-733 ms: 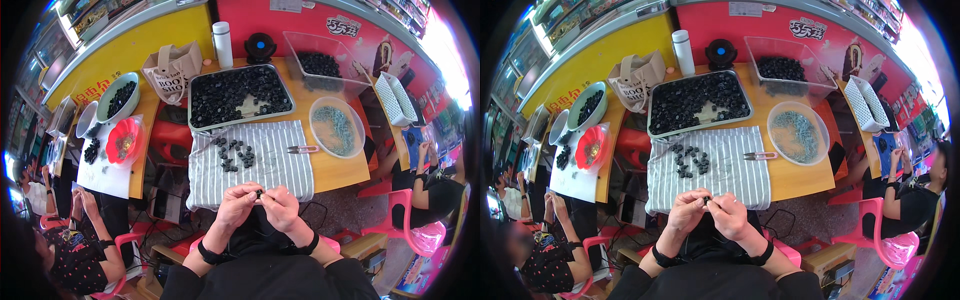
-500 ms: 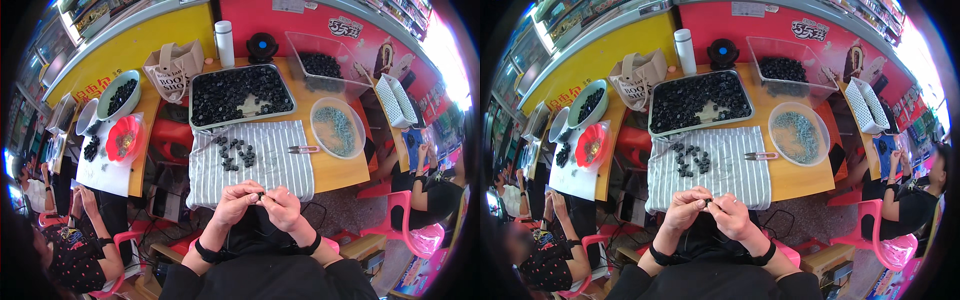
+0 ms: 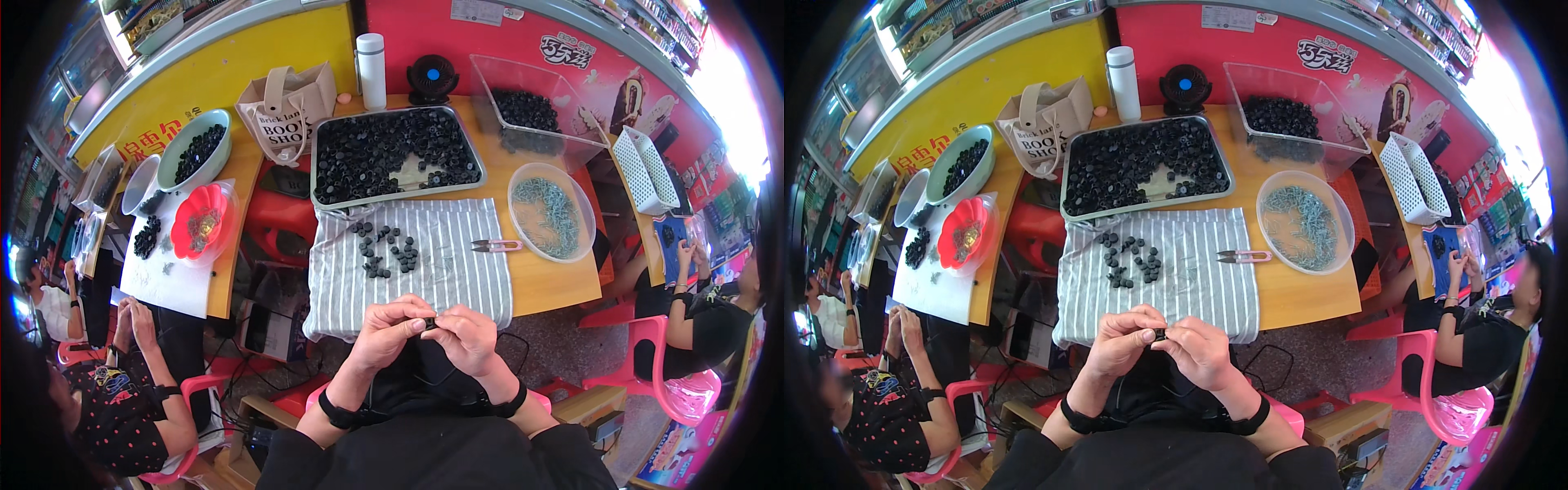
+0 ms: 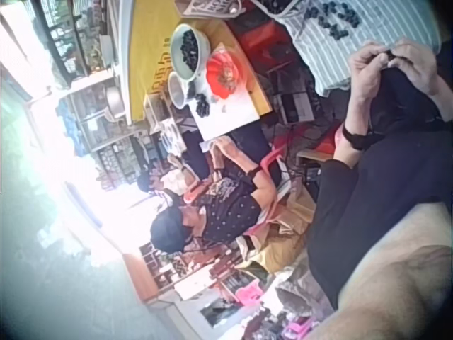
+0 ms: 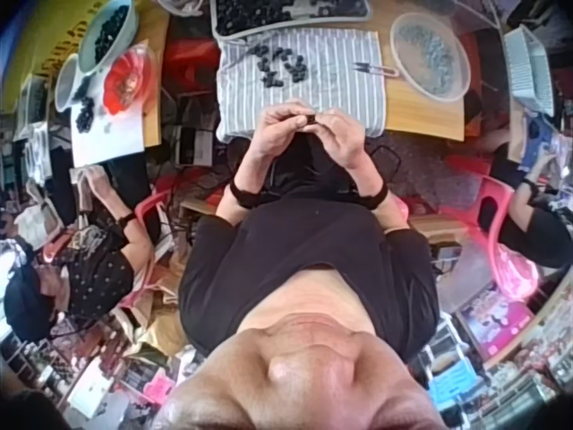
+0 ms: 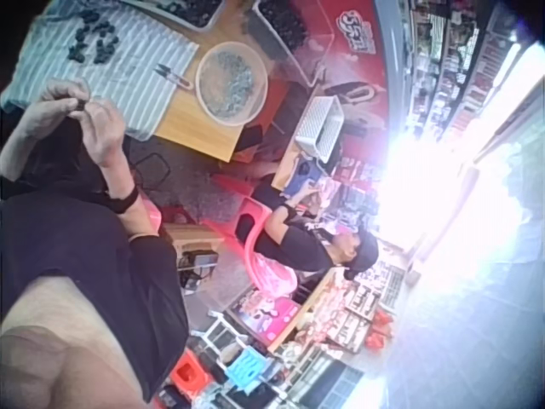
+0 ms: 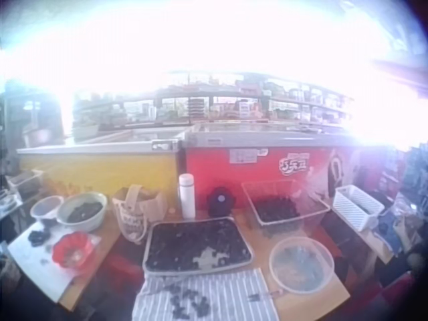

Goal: Manually sorting and organizing small black plastic components into groups and containers.

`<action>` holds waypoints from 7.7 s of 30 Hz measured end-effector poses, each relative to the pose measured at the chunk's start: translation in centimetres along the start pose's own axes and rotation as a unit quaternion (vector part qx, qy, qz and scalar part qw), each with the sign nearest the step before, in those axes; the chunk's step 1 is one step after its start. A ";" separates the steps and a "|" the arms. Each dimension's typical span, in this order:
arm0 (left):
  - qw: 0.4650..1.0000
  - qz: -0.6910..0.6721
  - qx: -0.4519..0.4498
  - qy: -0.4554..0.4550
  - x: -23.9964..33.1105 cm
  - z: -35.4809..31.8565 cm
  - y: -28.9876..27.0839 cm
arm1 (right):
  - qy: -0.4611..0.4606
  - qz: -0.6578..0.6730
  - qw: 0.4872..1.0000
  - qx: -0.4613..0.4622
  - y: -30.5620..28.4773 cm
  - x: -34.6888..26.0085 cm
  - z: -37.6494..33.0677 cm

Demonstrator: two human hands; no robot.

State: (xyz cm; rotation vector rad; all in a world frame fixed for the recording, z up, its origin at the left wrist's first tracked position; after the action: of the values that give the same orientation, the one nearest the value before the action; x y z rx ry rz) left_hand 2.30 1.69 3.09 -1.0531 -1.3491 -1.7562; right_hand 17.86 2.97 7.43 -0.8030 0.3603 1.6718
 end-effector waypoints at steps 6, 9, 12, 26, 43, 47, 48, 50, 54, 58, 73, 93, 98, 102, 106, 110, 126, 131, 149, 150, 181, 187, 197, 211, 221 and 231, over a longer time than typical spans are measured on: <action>0.999 -0.044 0.013 -0.005 -0.7 -0.1 0.2 | -0.008 -0.009 1.000 -0.015 0.0 0.2 0.0; 0.997 -0.067 0.024 -0.007 -0.8 -0.2 0.3 | -0.003 -0.011 1.000 -0.022 0.1 0.5 0.0; 0.998 -0.057 0.029 -0.008 -0.9 -0.3 0.1 | 0.024 0.008 0.999 -0.021 0.1 1.0 0.0; 0.987 -0.143 0.069 -0.008 -1.9 -0.5 0.7 | 0.036 0.009 0.998 -0.048 0.4 1.6 0.5; 0.994 -0.070 0.081 -0.038 -1.3 -0.2 -0.4 | 0.090 -0.021 0.994 -0.055 0.7 0.7 1.3; 0.995 -0.038 0.073 -0.054 -1.2 0.2 -0.1 | 0.055 -0.045 0.995 -0.065 0.3 0.5 1.6; 0.996 -0.015 0.067 -0.061 -1.3 0.1 -0.2 | 0.040 -0.049 0.996 -0.063 0.2 0.4 1.5; 0.996 0.006 0.061 -0.066 -1.1 0.1 -0.5 | 0.046 -0.052 0.997 -0.046 -0.5 0.3 1.5; 0.983 0.097 0.155 -0.026 0.0 0.5 -1.7 | 0.122 -0.012 0.992 -0.016 -2.5 0.6 1.4; 0.934 0.200 0.291 0.055 -0.3 0.5 -3.8 | 0.122 -0.095 0.988 -0.007 -5.8 2.3 4.7; 0.841 0.389 0.340 0.162 -0.3 0.2 -5.5 | 0.102 -0.090 0.960 -0.245 2.3 11.5 17.5; 0.812 0.441 0.340 0.173 0.6 0.4 -5.0 | -0.061 -0.155 0.948 -0.270 13.7 19.0 19.4; 0.809 0.431 0.355 0.183 0.4 0.3 -5.0 | -0.017 -0.166 0.940 -0.297 13.7 19.4 18.7; 0.811 0.429 0.356 0.176 0.5 0.2 -4.8 | -0.057 -0.210 0.922 -0.319 13.7 18.5 17.5; 0.808 0.438 0.353 0.175 0.6 0.2 -4.8 | -0.041 -0.222 0.921 -0.318 13.0 18.1 17.5; 0.805 0.446 0.349 0.177 0.7 0.3 -4.7 | -0.031 -0.217 0.929 -0.299 13.0 17.9 17.7; 0.803 0.460 0.335 0.176 0.6 0.4 -4.5 | -0.034 -0.207 0.911 -0.356 14.2 17.8 17.6; 0.802 0.461 0.335 0.177 0.4 0.4 -4.6 | -0.018 -0.245 0.894 -0.375 14.5 17.9 17.9; 0.807 0.451 0.340 0.174 0.5 0.2 -4.5 | 0.068 -0.165 0.928 -0.326 14.4 19.3 18.7; 0.807 0.450 0.340 0.173 0.5 0.2 -4.6 | 0.069 -0.165 0.928 -0.326 14.3 19.5 18.6; 0.757 0.500 0.386 0.168 -0.2 0.2 -5.0 | 0.136 -0.078 0.955 -0.251 6.4 13.4 9.7; 0.751 0.515 0.377 0.171 -0.2 0.3 -4.8 | 0.226 0.131 0.945 -0.199 5.7 13.9 8.7; 0.751 0.532 0.354 0.165 -0.3 0.3 -4.5 | 0.278 0.219 0.932 -0.080 0.6 11.7 6.5; 0.778 0.505 0.349 0.134 -0.4 0.2 -4.2 | 0.022 -0.209 0.956 -0.207 2.4 9.1 6.6; 0.778 0.511 0.340 0.135 0.0 0.2 -4.4 | 0.028 -0.194 0.973 -0.121 -1.2 5.5 0.8; 0.774 0.517 0.342 0.129 -0.2 0.1 -4.2 | 0.063 -0.223 0.950 -0.209 -0.6 9.9 6.3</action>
State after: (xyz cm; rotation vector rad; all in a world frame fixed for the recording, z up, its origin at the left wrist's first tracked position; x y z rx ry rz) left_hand -1.28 2.82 1.13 -0.8068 -0.8076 -0.4732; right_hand 15.73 14.30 5.36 -1.2111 -0.0981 1.2826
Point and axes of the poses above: each hand's wrist, its own z-axis towards the middle knuckle, its own y-axis out of the palm, x = y × z, the point moved 4 cm from there along z, towards the middle knuckle, and after that the axes turned 14 degrees about z, right-handed, at the moved point
